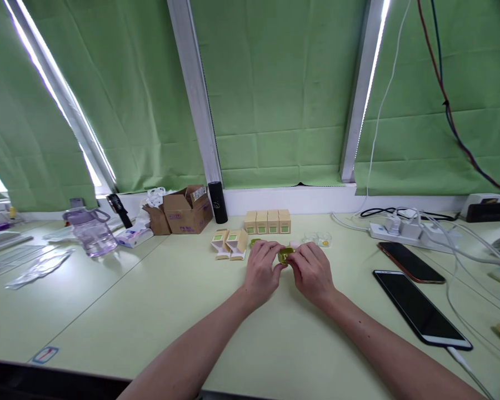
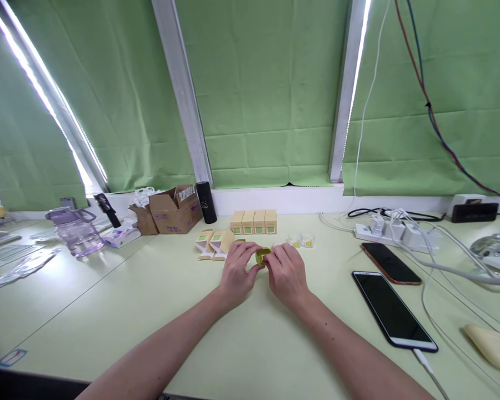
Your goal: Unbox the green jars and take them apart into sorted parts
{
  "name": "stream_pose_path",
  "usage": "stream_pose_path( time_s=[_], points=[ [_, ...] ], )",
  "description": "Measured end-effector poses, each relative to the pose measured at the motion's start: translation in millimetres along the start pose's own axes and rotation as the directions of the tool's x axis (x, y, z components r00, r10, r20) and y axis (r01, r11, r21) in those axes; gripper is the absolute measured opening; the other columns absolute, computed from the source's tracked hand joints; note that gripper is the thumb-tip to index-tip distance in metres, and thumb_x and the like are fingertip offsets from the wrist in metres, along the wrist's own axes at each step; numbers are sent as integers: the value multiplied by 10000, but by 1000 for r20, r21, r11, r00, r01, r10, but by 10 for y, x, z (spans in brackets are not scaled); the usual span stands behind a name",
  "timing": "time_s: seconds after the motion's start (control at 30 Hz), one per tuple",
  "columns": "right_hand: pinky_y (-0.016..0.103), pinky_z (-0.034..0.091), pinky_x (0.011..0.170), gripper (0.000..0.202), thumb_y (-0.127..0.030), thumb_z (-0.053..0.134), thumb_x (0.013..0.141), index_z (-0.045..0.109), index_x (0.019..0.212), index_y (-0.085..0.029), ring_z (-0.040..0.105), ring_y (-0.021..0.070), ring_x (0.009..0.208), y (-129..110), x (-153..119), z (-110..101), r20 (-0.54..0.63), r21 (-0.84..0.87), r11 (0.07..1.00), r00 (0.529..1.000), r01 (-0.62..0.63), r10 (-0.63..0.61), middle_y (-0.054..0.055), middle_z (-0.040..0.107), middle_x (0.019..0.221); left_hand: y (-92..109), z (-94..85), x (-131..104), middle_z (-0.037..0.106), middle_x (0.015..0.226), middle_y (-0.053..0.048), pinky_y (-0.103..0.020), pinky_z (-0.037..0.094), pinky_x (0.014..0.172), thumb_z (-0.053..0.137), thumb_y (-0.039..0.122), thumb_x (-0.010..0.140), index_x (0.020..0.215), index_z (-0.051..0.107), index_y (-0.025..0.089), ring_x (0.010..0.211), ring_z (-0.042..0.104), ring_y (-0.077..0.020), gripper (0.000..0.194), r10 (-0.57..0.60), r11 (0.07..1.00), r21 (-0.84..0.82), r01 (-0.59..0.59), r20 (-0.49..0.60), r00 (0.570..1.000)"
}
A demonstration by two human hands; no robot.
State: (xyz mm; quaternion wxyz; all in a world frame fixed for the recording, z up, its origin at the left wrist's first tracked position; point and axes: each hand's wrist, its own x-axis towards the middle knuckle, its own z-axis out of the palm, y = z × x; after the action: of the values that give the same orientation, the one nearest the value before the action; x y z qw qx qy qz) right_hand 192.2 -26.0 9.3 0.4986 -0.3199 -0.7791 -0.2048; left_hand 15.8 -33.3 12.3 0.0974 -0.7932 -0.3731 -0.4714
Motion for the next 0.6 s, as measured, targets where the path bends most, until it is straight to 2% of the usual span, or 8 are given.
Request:
stream_pose_path(
  time_s=[0.13, 0.3, 0.47, 0.6],
  points=[
    [349, 363, 697, 159, -135, 556, 977, 649, 859, -187, 449, 209, 781, -28, -4, -3, -16, 4, 1000, 1000, 7, -7, 60, 585, 783, -42, 8, 0, 691, 1144, -84, -468, 521, 950, 690, 61, 841, 1227, 637, 228, 1094, 561, -281, 424, -29, 1000, 4, 29, -7, 1000],
    [347, 371, 699, 143, -146, 570, 980, 646, 868, -193, 454, 206, 774, -78, 3, -14, -39, 30, 1000, 999, 4, -3, 53, 585, 772, -154, 16, 6, 683, 1155, -81, -462, 523, 963, 714, 69, 829, 1207, 643, 229, 1118, 563, -278, 417, -121, 993, -3, 121, -28, 992],
    [345, 398, 713, 141, -153, 571, 977, 649, 873, -205, 506, 213, 800, -49, 11, -34, -54, 59, 997, 997, -46, 49, 55, 606, 788, -210, 27, 2, 678, 1176, -75, -462, 508, 990, 738, 104, 832, 1234, 634, 243, 1138, 560, -279, 438, -171, 985, -2, 171, -31, 985],
    [349, 428, 763, 141, -154, 563, 975, 658, 889, -213, 572, 217, 869, 53, 18, -19, -48, 90, 990, 992, -110, 114, 63, 673, 874, -232, 1, 25, 682, 1193, -62, -462, 485, 1027, 739, 116, 832, 1238, 638, 254, 1174, 547, -277, 441, -249, 968, -7, 250, -76, 965]
  ],
)
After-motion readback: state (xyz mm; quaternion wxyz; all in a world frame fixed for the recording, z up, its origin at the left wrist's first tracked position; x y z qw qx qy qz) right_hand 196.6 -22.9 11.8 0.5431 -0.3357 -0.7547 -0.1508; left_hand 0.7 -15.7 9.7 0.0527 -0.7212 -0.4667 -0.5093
